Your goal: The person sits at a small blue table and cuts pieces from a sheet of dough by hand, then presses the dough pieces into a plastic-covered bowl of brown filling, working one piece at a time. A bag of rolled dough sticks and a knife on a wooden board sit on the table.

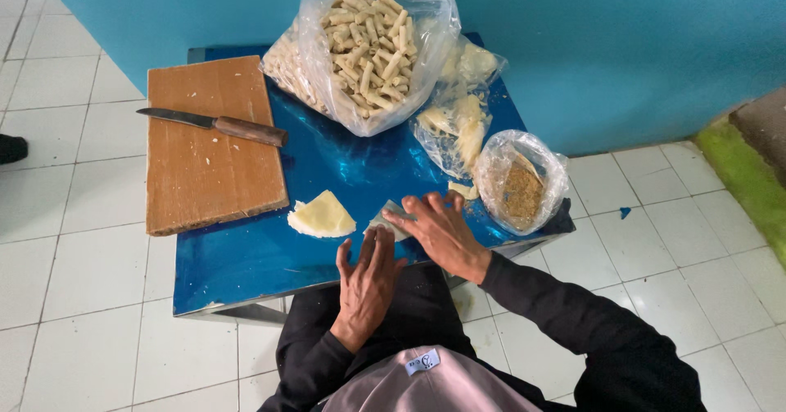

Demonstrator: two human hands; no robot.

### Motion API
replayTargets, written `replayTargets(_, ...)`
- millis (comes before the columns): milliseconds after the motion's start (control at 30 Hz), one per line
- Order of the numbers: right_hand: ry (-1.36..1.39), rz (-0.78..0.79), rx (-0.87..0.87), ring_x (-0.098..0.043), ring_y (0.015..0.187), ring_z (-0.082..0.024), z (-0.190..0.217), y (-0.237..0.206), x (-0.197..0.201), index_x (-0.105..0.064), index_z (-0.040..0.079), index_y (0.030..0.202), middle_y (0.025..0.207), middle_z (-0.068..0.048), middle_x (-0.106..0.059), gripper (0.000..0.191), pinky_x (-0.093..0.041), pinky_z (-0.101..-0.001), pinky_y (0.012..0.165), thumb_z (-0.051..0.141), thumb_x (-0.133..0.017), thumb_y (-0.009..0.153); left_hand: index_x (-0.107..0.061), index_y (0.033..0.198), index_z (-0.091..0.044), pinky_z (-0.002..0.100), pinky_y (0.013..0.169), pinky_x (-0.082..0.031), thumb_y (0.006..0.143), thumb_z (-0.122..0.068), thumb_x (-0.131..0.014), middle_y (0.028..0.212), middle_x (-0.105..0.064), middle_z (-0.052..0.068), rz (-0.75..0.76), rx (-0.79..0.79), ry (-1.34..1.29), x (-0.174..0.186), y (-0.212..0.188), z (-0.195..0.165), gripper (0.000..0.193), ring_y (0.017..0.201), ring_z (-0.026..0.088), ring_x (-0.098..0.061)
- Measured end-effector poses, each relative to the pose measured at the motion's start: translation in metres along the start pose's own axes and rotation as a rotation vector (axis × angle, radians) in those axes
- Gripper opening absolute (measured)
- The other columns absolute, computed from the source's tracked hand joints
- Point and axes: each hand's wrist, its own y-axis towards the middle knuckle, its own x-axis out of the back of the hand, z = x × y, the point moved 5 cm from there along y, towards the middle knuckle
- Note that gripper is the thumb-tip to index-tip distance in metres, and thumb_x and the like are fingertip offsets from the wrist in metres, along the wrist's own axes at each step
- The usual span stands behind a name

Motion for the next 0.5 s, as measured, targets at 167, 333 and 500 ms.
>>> replayTargets(167,-0.132,-0.100,-0.057,-0.045,0.105,-0.023,-0.011,0.004,0.002,-0.063,0.031,0.142,0.123,0.000,-0.051,0.057,-0.033,-0.0531,0.092,0.008,-0.059,0.090,-0.056,0.138,0.000,0.051,0.112,-0.028,0.097,-0.027,-0.066,0.139,-0.057,0.014,0.001,0.036,-0.089,0.003,0.002,0.003,0.050,0.135,0.025,-0.052)
replayTargets(333,0.240,-0.110,-0.404,-0.045,0.106,-0.024,-0.097,-0.025,0.041,-0.083,0.032,0.110,0.109,0.000,-0.052,0.051,-0.028,-0.0441,0.087,-0.003,-0.065,0.076,-0.058,0.134,-0.001,0.048,0.111,-0.033,0.098,-0.022,-0.065,0.136,-0.057,0.015,-0.037,0.058,-0.164,0.013,0.009,0.009,0.043,0.129,0.026,-0.054)
replayTargets(500,0.027,0.037,-0.507,-0.051,0.098,-0.022,-0.162,-0.077,0.049,-0.083,0.028,0.096,0.093,0.004,-0.064,0.025,-0.027,-0.0482,0.082,0.009,-0.074,0.083,-0.062,0.125,0.000,0.044,0.095,-0.038,0.095,-0.021,-0.068,0.122,-0.056,0.015,-0.096,0.210,-0.031,0.029,0.017,0.022,0.037,0.113,0.032,-0.054)
